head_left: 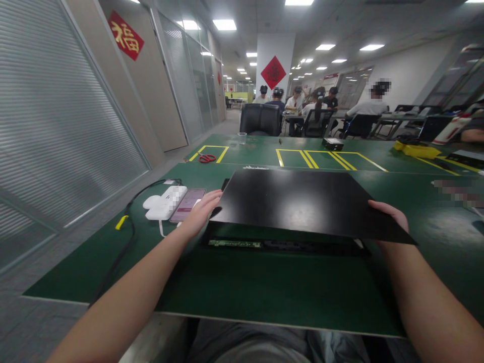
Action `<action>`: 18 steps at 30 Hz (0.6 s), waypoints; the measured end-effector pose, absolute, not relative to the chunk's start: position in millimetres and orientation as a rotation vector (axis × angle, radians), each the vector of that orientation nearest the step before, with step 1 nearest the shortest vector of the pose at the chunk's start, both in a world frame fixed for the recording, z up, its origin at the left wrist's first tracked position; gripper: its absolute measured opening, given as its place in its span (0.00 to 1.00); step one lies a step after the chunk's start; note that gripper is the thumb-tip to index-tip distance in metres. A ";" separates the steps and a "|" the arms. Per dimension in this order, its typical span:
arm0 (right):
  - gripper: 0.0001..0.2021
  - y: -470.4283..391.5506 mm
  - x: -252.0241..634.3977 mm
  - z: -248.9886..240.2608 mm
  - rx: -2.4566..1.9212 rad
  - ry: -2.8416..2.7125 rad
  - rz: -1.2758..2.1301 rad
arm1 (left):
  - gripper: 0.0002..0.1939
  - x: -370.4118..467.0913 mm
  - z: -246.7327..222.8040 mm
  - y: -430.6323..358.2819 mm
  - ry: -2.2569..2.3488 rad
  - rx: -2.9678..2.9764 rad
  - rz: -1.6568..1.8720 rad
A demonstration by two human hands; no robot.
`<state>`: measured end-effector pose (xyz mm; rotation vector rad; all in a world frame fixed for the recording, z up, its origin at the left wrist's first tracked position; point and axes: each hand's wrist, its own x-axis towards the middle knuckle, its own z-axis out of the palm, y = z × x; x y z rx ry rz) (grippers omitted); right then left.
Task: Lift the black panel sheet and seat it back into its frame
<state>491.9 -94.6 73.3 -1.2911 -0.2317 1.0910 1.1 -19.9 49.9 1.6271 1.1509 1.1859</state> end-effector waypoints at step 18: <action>0.09 -75.7 517.5 65.9 -0.922 -0.046 0.343 | 0.36 -1.3 25.3 -25.0 1.244 2.371 0.527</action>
